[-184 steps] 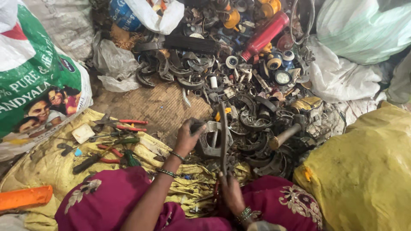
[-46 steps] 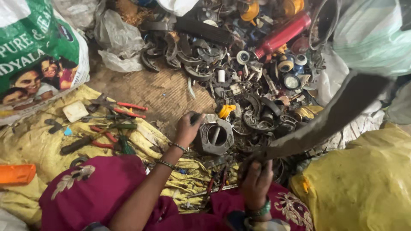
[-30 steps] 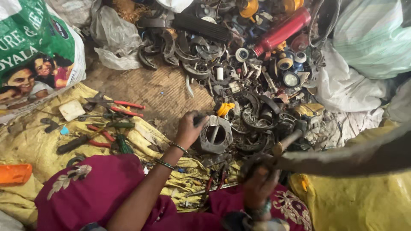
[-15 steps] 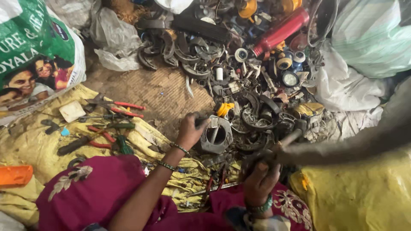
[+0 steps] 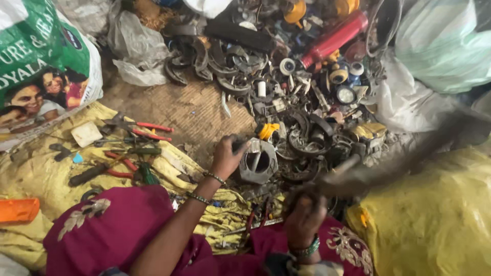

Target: The person sits on the floor and uses a hammer and metal rod to repeatedly strike a metal part held in a vise. They adjust the part and continue striking it throughout the clip.

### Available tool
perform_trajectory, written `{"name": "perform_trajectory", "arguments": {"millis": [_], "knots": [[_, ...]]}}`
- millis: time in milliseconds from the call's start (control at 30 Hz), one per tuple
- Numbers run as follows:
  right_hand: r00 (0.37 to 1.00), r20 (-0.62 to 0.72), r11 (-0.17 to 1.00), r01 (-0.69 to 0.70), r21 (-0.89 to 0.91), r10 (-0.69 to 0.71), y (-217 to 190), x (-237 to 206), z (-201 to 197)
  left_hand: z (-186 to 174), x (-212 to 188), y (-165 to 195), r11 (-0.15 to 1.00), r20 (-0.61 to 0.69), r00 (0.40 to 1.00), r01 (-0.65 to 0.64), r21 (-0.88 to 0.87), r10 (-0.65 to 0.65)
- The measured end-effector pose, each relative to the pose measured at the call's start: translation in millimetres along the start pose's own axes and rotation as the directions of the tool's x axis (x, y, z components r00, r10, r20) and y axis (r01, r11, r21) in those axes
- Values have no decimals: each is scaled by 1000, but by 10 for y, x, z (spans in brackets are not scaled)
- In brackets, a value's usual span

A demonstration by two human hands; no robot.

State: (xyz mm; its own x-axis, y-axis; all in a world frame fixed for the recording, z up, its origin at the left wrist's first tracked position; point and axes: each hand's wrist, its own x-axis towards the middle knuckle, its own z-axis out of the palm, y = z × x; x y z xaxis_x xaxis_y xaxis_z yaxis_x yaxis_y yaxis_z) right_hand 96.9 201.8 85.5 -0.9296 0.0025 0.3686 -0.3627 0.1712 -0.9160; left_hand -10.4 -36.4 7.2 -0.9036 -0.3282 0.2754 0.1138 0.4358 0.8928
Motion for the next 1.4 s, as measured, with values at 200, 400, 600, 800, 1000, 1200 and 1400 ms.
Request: {"name": "perform_trajectory", "arguments": {"millis": [200,400,600,800,1000,1200,1400], "knots": [[957,132,812,-141,-567,258,724,-175,214,-37,51,-18,985,35,988,152,-83,-150],[973,29,768,-162,-619,229,730,-198,-150,-67,35,-43,988,20,990,138,-70,-137],[994,76,978,-95,187,82,442,-304,-193,-28,61,-64,989,11,995,104,-103,-104],[947,226,770,-32,-637,227,385,-232,329,-78,55,-13,984,10,991,133,-117,-132],[982,-38,963,-186,-196,183,80,-211,-35,-27,61,-50,993,9,995,104,-58,-104],[968,134,844,-110,-524,210,547,-203,190,-10,54,-19,983,33,986,167,-75,-165],[965,252,766,213,-606,-69,170,-280,162,-14,25,-34,999,-3,999,34,-18,-34]]}}
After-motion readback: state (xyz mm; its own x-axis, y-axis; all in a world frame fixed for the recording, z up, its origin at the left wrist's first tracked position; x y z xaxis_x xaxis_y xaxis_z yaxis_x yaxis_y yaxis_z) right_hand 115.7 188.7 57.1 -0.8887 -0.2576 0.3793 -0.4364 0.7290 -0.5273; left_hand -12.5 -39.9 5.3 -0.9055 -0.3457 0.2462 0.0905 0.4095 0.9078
